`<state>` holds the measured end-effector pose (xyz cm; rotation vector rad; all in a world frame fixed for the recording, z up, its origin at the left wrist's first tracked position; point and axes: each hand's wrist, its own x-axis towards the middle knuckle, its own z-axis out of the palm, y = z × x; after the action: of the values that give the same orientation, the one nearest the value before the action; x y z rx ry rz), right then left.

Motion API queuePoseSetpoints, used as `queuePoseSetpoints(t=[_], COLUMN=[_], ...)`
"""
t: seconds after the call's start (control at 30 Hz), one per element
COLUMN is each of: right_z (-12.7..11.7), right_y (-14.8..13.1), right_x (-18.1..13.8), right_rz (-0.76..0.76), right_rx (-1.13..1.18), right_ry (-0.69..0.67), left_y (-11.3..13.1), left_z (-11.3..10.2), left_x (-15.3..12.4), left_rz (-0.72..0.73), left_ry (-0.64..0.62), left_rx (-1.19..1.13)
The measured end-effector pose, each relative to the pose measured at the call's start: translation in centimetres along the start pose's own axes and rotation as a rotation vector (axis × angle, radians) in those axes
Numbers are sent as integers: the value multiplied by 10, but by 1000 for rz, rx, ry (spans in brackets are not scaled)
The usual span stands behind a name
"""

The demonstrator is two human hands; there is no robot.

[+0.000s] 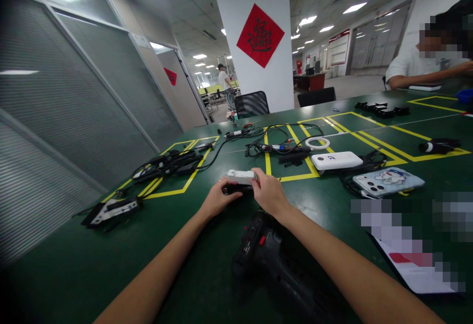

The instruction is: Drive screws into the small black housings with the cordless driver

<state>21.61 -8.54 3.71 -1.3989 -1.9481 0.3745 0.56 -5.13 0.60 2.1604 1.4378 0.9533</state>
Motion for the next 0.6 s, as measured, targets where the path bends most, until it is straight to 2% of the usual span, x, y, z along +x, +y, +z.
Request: queuePoseSetpoints(t=[0.1,0.2,0.27,0.37,0.5,0.57,0.6], right_z=[-3,-2,0,0,-1,-1,-1], right_y=[8,13,14,13,13,13,13], right_x=[-22,-33,-33,-30,-27,-25,-25], right_rz=[47,57,43,19,1,-7,-9], right_rx=[12,18,19,23,32,40,43], right_ry=[105,146,148,142,125,111,104], left_y=[4,15,23,21,-19,-47,-60], left_z=[-11,-36,-60,-107,-167,-187,-194], left_x=[1,-4,-12,-37,-95,-130,-148], left_rz=[-60,-56,-75,-234,-493,-633,-690], left_ry=[-48,-132,-152,-61,74,136,128], left_rx=[52,174,265,353,497,516,495])
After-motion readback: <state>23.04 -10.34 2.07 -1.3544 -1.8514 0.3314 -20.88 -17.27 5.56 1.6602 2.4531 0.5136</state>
